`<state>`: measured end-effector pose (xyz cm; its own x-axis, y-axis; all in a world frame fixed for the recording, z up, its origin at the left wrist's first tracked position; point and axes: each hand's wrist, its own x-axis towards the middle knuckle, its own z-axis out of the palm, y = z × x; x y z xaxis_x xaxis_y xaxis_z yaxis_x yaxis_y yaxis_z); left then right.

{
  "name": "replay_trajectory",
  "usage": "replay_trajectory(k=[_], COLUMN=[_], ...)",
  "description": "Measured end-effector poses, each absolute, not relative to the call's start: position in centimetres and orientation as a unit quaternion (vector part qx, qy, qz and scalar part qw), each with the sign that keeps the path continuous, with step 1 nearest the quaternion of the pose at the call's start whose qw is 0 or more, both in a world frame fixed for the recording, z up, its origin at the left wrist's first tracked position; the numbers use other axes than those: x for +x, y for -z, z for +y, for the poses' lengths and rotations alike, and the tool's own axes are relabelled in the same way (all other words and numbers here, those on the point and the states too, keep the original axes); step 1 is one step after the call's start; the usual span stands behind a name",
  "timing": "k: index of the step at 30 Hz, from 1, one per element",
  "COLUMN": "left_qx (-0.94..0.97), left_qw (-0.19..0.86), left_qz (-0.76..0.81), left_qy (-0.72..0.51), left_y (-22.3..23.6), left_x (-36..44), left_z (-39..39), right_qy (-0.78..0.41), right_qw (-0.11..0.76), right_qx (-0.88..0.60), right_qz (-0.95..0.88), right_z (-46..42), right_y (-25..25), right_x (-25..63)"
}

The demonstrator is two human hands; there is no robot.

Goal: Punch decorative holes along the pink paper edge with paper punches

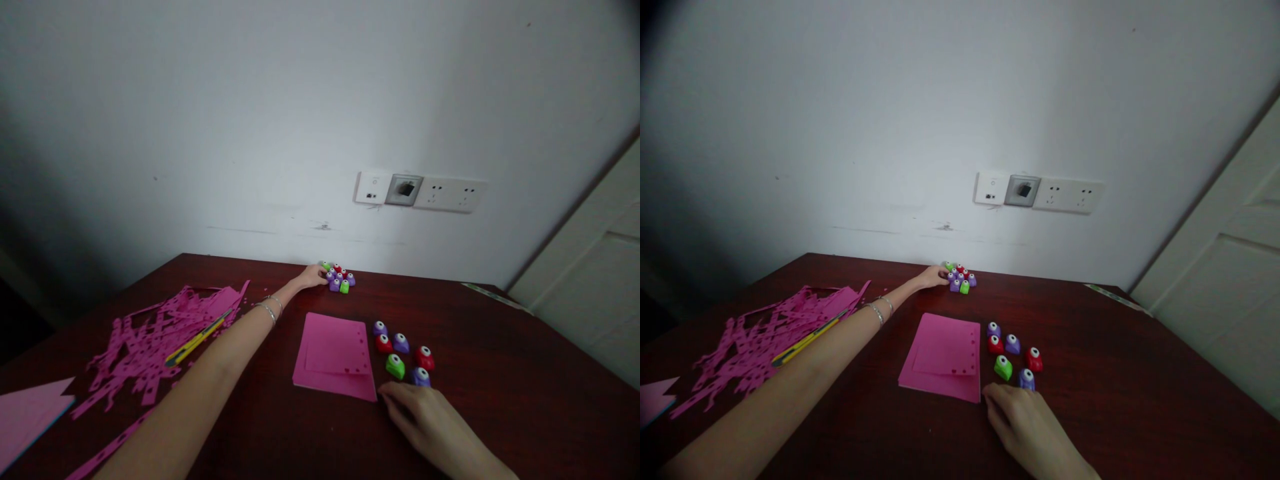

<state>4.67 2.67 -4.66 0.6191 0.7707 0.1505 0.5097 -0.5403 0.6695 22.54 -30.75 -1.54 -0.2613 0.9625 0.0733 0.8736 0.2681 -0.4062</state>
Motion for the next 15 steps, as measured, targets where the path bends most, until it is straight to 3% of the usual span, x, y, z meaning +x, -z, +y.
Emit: replay_trajectory(k=[5, 15], left_qx=[0.857, 0.853], left_qw=[0.305, 0.302], left_qz=[0.350, 0.360], left_qy=[-0.224, -0.228], left_y=[4.9, 4.1], left_x=[4.6, 3.2], left_z=[3.1, 2.5], right_qy=[-0.188, -0.167], right_qw=[0.149, 0.149], right_qx=[-0.580, -0.579], right_qz=[-0.779, -0.784], right_z=[-30.7, -30.9], right_y=[1.5, 1.5], right_x=[22.5, 22.3])
